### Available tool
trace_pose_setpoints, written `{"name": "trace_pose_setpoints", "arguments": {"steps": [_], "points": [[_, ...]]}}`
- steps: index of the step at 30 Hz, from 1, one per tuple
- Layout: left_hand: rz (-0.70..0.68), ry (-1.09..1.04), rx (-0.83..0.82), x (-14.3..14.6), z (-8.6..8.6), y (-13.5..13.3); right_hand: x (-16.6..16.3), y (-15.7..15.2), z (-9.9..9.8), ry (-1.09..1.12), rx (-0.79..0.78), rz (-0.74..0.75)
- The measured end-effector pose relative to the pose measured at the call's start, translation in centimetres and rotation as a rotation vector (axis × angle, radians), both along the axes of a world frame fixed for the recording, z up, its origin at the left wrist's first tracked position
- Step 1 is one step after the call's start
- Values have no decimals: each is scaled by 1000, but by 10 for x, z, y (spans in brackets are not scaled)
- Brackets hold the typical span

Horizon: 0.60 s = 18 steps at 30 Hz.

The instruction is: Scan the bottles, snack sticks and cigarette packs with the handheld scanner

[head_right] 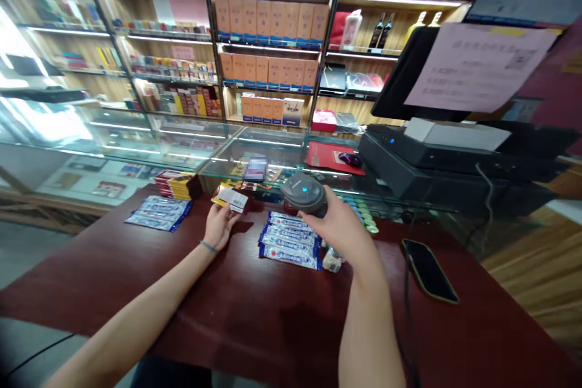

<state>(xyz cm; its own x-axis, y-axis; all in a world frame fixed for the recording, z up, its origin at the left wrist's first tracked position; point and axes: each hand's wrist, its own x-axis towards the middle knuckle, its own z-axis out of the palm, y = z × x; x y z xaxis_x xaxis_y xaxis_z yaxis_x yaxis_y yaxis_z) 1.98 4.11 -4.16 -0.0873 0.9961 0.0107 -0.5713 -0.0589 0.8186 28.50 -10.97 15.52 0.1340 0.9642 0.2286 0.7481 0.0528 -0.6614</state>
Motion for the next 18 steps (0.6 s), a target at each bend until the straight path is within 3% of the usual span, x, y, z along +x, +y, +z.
{"name": "trace_pose_setpoints", "arguments": {"steps": [7, 13, 18], "points": [[46, -214, -116, -10, -10, 15, -46, 17, -12, -181, -141, 88], [56, -182, -104, -11, -15, 18, -65, 21, -17, -225, -236, 160], [10, -198, -60, -11, -8, 14, -71, 21, -18, -244, -263, 164]]}}
